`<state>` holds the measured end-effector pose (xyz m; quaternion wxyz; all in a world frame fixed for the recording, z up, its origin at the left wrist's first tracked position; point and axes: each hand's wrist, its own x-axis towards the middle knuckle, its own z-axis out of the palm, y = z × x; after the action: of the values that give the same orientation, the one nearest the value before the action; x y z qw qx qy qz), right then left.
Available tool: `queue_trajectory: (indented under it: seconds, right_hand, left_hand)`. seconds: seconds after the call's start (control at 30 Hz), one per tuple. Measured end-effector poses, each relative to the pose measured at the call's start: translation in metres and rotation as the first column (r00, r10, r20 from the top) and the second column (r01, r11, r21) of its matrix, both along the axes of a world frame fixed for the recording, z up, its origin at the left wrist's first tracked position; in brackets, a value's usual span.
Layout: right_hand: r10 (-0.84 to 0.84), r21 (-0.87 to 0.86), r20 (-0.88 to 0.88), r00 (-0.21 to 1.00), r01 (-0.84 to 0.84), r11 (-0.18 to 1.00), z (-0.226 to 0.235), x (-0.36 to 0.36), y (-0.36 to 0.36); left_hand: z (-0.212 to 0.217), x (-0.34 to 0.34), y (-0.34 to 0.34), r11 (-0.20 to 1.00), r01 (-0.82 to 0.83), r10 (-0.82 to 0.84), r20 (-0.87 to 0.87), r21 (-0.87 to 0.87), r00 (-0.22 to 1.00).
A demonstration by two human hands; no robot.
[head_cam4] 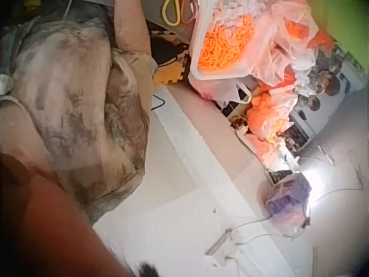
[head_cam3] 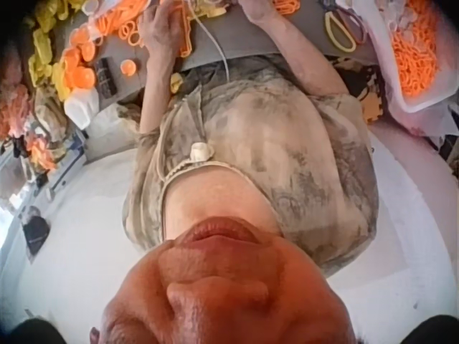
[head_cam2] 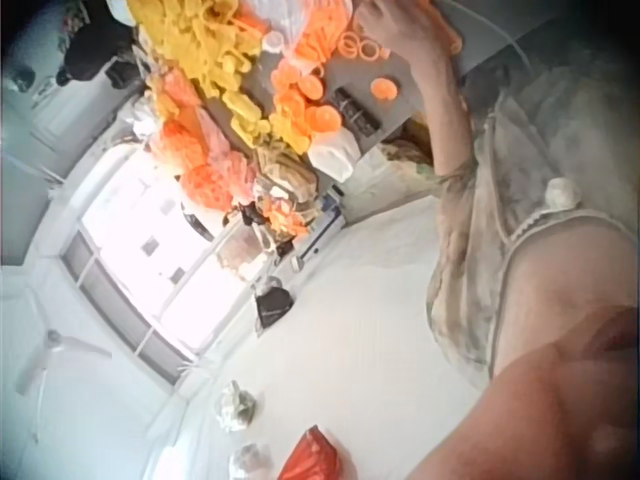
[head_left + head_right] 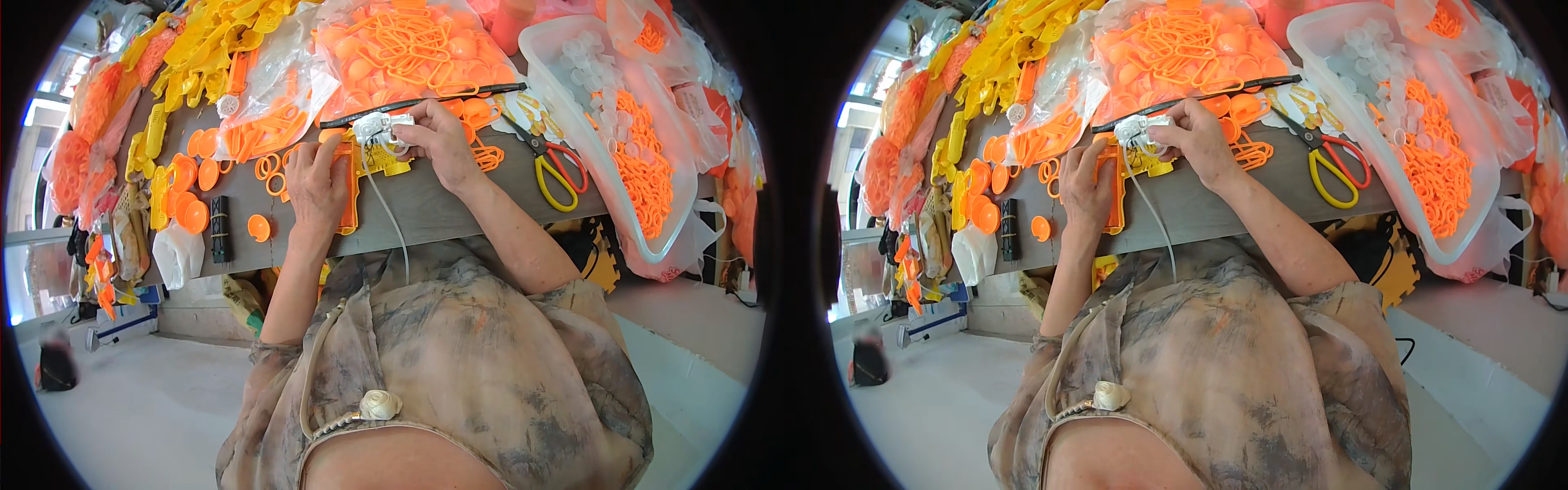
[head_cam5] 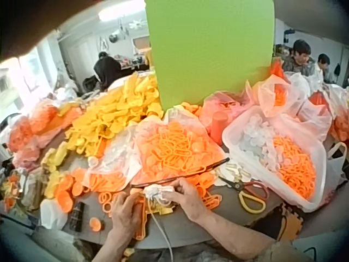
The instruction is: Assembling components of yellow plastic toy guns and filling them with orange toy projectiles at a workspace.
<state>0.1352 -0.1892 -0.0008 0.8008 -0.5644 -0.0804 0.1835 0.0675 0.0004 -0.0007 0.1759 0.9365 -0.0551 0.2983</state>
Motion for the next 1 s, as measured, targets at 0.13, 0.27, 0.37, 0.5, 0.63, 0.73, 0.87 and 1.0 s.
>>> queue_trajectory:
  seconds: [0.13, 0.27, 0.37, 0.5, 0.63, 0.73, 0.87, 1.0]
  right_hand:
    - [0.086, 0.061, -0.055, 0.995, -0.083, 0.995, 0.014, 0.004, 0.013]
    - [0.244, -0.014, -0.072, 0.967, -0.245, 0.969, 0.019, 0.016, 0.024]
    - [0.286, -0.048, -0.099, 0.953, -0.291, 0.955, 0.02, 0.022, 0.029]
    - [0.351, 0.004, -0.168, 0.921, -0.355, 0.935, 0.023, 0.025, 0.032]
    - [0.532, 0.072, -0.179, 0.828, -0.528, 0.846, 0.033, 0.024, 0.032]
    - [0.497, -0.124, -0.134, 0.858, -0.512, 0.85, 0.036, 0.025, 0.035]
    - [0.495, -0.269, 0.017, 0.869, -0.473, 0.839, 0.022, 0.027, 0.041]
    - [0.471, -0.242, 0.011, 0.882, -0.454, 0.857, 0.02, 0.025, 0.04]
  left_hand:
    - [-0.002, -0.004, 0.013, 0.999, -0.003, 0.004, 0.008, -0.052, 1.0]
    - [-0.001, -0.01, 0.021, 0.992, -0.077, 0.075, -0.017, -0.104, 0.997]
    - [0.009, -0.012, 0.021, 0.989, -0.063, 0.07, 0.052, -0.133, 0.996]
    - [0.022, -0.009, 0.004, 0.895, 0.068, -0.06, 0.032, -0.44, 0.998]
    - [0.015, -0.004, 0.005, 0.862, 0.09, -0.082, 0.037, -0.5, 0.996]
    - [0.017, -0.002, 0.009, 0.857, 0.098, -0.118, -0.007, -0.506, 0.993]
    - [0.022, 0.0, 0.011, 0.889, 0.116, -0.153, -0.048, -0.443, 0.987]
    - [0.026, 0.0, 0.013, 0.887, 0.118, -0.164, -0.066, -0.447, 0.984]
